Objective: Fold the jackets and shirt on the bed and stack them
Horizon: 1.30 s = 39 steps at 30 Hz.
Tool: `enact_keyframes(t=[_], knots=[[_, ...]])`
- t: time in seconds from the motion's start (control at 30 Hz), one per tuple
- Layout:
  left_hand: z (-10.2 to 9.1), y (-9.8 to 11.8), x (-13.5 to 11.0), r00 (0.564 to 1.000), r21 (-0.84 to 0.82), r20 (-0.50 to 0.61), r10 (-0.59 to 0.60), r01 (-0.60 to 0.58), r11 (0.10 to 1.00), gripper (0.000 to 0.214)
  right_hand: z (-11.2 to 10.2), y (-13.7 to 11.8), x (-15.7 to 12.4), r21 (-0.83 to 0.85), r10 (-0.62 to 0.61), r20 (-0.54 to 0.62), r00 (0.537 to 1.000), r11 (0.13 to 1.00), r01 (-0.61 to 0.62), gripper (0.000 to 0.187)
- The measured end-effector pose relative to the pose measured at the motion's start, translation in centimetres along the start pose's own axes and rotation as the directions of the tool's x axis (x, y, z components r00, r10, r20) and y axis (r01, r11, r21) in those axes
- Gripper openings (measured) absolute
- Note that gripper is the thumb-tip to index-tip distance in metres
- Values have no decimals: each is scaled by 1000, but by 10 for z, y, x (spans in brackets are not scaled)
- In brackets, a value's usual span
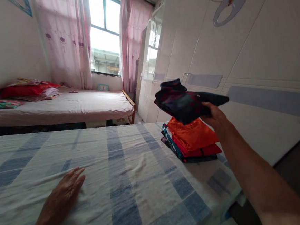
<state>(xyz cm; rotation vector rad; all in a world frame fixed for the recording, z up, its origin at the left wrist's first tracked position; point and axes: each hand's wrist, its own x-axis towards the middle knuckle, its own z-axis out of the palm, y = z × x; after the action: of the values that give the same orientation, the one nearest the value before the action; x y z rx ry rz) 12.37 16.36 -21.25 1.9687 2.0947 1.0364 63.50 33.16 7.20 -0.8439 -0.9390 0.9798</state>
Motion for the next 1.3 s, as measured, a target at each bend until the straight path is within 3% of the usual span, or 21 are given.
enact_keyframes(t=[0.07, 0.2, 0.3, 0.37, 0.43, 0.5, 0.57, 0.67, 0.77, 0.87, 0.97, 1.07, 1.3], knots=[[0, 0, 0, 1000, -3, 7, 8, -8, 1000, 56, -47, 34, -23, -277, 93, -127, 987, 953, -126, 6], [0, 0, 1, 999, 6, 30, 23, -23, 1000, 54, -111, 79, -58, -382, 102, -271, 957, 901, -204, 5], [-2, 2, 2, 999, 23, 40, 10, -11, 1000, 57, -127, 86, -65, -466, -31, -414, 910, 866, -182, 15], [-4, 5, 2, 999, 36, 52, 0, -2, 999, 59, -126, 88, -71, -524, -157, -502, 850, 838, -155, 33], [-6, 7, 1, 998, 52, 62, -7, 4, 999, 61, -114, 94, -87, -620, -339, -519, 785, 781, -72, 51], [-7, 8, 1, 997, 66, 71, -6, 1, 998, 63, -93, 107, -112, -749, -534, -374, 758, 656, 92, 57], [-7, 7, 0, 997, 77, 72, -1, -4, 997, 63, -65, 124, -140, -803, -607, -94, 789, 514, 301, 49], [-6, 7, 1, 999, 92, 49, 16, -21, 996, 59, -23, 152, -172, -732, -408, 312, 858, 472, 491, 33], [-10, 16, 0, 999, 116, 13, 38, -39, 992, 52, 6, 176, -185, -704, -156, 546, 823, 447, 552, 30], [-17, 33, -3, 999, 191, 24, 40, -44, 981, 48, 19, 201, -185, -758, 19, 601, 799, 330, 562, 38], [-21, 46, -5, 998, 264, 59, 14, -29, 964, 45, 18, 226, -178, -808, 151, 587, 795, 174, 563, 46], [-22, 49, -7, 997, 319, 73, -23, -1, 948, 39, 9, 246, -167, -789, 144, 613, 776, 79, 609, 49], [-31, 34, -7, 987, 387, 104, -124, 75, 919, 44, -2, 256, -158, -744, 88, 667, 740, 24, 668, 52]])
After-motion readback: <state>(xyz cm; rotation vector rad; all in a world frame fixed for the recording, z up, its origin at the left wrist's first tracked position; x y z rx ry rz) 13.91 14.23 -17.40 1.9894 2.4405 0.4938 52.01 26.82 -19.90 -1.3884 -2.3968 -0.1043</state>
